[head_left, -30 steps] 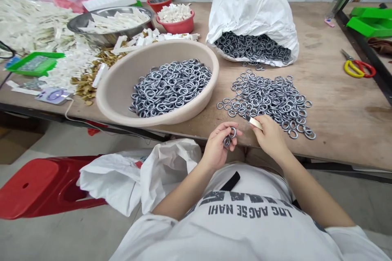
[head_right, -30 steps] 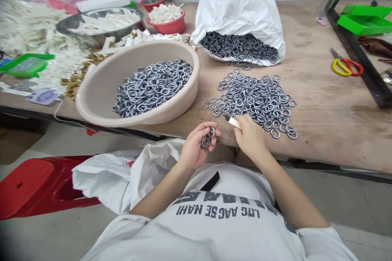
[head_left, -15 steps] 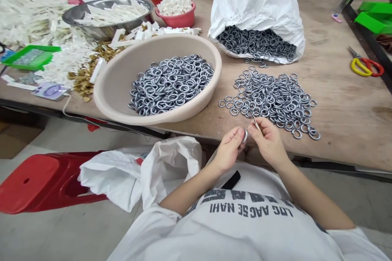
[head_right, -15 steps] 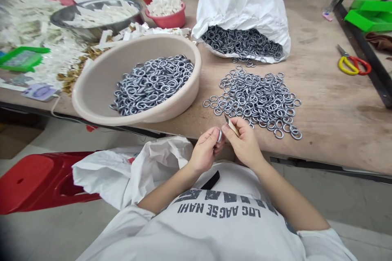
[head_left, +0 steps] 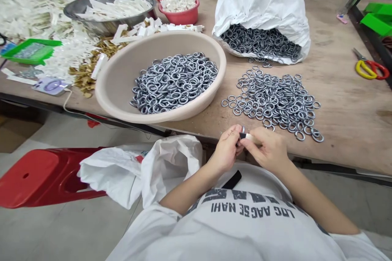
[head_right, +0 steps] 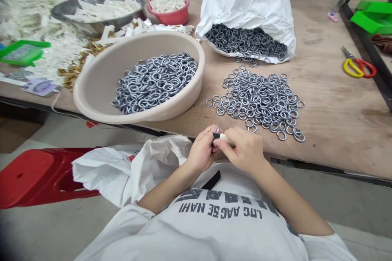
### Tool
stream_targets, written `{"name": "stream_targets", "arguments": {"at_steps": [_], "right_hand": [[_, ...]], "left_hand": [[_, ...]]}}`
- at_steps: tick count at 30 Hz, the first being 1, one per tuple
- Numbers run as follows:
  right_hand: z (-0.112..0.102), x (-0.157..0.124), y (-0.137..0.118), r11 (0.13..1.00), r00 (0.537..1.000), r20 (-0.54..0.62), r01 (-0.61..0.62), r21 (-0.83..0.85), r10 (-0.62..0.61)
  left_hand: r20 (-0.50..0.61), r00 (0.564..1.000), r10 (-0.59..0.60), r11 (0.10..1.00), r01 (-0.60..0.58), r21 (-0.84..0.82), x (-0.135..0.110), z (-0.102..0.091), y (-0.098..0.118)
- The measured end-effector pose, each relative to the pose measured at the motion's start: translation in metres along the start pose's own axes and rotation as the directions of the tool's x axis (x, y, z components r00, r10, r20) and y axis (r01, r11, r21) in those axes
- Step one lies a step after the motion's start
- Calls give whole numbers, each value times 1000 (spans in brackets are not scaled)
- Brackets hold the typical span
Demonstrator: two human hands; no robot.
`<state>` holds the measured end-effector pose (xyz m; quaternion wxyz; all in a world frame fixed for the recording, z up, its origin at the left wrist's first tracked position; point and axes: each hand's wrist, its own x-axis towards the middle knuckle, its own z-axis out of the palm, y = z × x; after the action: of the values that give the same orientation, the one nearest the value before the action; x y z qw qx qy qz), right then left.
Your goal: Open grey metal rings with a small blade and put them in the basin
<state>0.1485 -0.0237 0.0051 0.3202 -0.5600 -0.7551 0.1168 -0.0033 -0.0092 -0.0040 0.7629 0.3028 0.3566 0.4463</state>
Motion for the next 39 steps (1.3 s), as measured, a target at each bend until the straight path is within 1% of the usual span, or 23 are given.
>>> {"name": "stream_targets", "arguments": {"at_steps": [2,4,8,10,13,16,18,19,20,21,22,23,24,25,26,27,28,30,32,34,36,38,39], "right_hand": [[0,9,9,991,991,7,-131,-28,131],[3,23,15,971,977,18,-211,-109,214],[21,54,8,947,976,153,-100,-307,152],[31,65,0,910,962,215,-69,-409,169],[38,74,-5,866,951,238,-57,-497,199],[36,72,0,872,954,216,-80,-483,208],[30,66,4,916,958,186,-136,-376,218],[27,62,5,951,960,177,-169,-257,218],[24,57,5,975,960,179,-204,-83,216],[21,52,4,961,957,197,-241,133,213],[19,46,2,891,950,232,-281,355,207],[18,41,-1,773,942,273,-320,548,196],[18,36,-5,637,933,308,-354,684,187],[18,30,-9,525,926,327,-376,764,188],[18,26,-12,460,924,326,-383,801,202],[19,21,-14,446,926,300,-374,813,230],[19,18,-15,473,931,249,-352,808,267],[18,13,-14,579,939,117,-295,760,325],[16,11,-10,665,949,31,-243,706,314],[12,13,-5,699,963,43,-223,680,265],[8,16,0,701,968,83,-228,676,235],[3,20,2,714,967,66,-227,662,246],[1,20,3,743,968,39,-216,633,247]], "left_hand": [[95,995,-21,999,18,28,-4,-2,0],[125,992,-22,999,18,39,-8,-7,2],[-35,997,74,994,-71,78,-10,-21,13],[-102,987,121,986,-109,124,-10,-29,19],[-144,977,158,980,-137,146,-9,-40,25],[-174,972,158,985,-143,95,-6,-45,27],[-181,974,137,990,-133,33,-3,-43,27],[-177,976,127,992,-127,12,-1,-40,26],[-168,979,116,993,-117,5,1,-36,25],[-154,982,107,994,-106,12,2,-32,24],[-137,985,102,995,-98,32,4,-27,22],[-115,988,100,994,-93,58,6,-21,20],[-91,991,103,992,-95,85,7,-16,17],[-70,991,113,989,-106,107,8,-11,15],[-54,990,130,985,-123,123,10,-7,12],[-42,988,149,981,-143,131,11,-3,10],[-32,986,163,978,-158,135,12,-1,8],[-7,988,157,979,-155,131,13,3,5],[33,994,102,986,-106,129,15,3,4],[60,997,46,990,-54,133,15,2,3],[82,997,17,990,-28,135,16,1,3],[110,994,8,992,-22,124,16,1,5],[121,993,9,994,-22,109,16,2,6]]}}
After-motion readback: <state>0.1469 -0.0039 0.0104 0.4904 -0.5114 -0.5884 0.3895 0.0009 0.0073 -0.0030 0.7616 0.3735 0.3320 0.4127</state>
